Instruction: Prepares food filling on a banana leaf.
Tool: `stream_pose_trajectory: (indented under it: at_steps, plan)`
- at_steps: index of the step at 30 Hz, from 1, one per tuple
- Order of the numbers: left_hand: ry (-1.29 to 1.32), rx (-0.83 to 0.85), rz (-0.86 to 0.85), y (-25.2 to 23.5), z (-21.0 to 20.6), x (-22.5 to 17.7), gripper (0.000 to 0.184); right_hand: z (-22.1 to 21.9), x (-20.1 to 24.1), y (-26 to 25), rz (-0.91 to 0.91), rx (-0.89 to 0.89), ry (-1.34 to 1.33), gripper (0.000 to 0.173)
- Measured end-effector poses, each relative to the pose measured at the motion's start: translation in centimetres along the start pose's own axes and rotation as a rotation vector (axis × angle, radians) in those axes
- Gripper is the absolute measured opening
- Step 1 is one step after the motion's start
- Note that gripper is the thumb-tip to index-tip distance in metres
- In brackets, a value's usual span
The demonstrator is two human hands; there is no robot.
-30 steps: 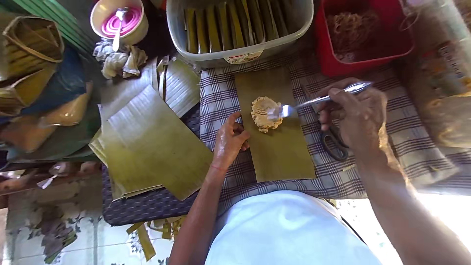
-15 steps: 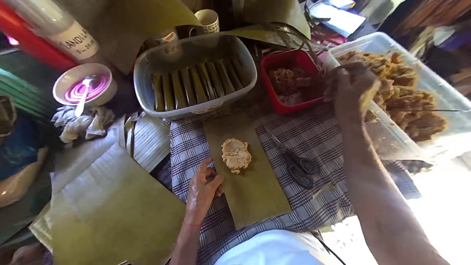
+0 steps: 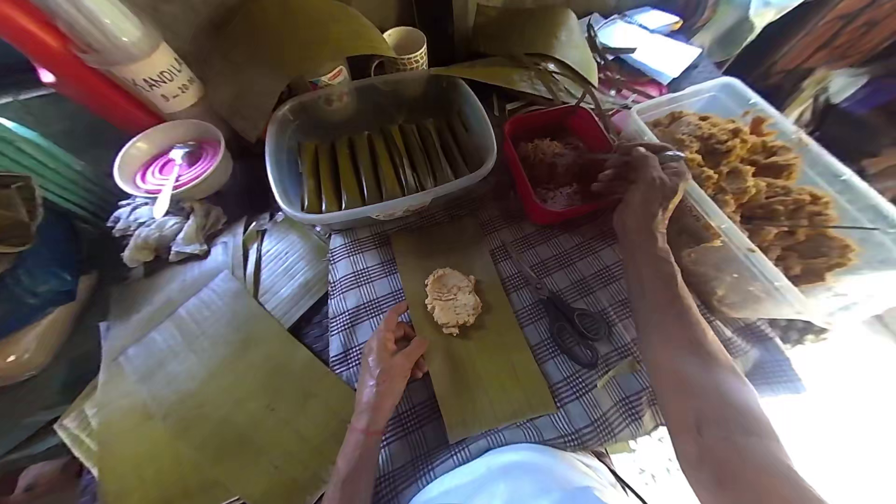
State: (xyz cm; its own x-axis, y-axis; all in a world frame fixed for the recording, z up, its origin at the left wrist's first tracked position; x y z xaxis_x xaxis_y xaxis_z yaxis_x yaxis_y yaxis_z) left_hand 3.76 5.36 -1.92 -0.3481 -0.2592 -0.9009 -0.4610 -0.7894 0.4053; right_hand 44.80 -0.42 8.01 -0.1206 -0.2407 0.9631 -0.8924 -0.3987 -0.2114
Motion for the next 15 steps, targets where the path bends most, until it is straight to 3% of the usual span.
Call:
stream_pose_trajectory:
  at_steps: [9, 15]
  plan:
    - [-0.005, -0.002, -0.007, -0.06, 0.02, 0.17, 0.064, 0.46, 0.62, -0.33, -0.019, 0.002, -0.085, 0.022]
    - [-0.015, -0.002, -0.012, -0.18, 0.02, 0.32, 0.064, 0.05, 0.48, -0.22, 0.161, 0.09, 0.237, 0.02]
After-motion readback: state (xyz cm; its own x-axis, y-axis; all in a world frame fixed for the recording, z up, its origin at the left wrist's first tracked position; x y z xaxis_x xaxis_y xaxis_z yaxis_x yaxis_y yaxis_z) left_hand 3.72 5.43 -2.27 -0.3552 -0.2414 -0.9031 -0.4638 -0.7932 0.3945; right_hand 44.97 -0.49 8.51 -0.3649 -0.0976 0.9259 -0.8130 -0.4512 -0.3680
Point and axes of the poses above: each hand's wrist, its own y-axis away from the middle knuckle, its own z-axis out of the back of the hand, x = y × z, the point moved 5 cm from there along -y, towards the middle knuckle
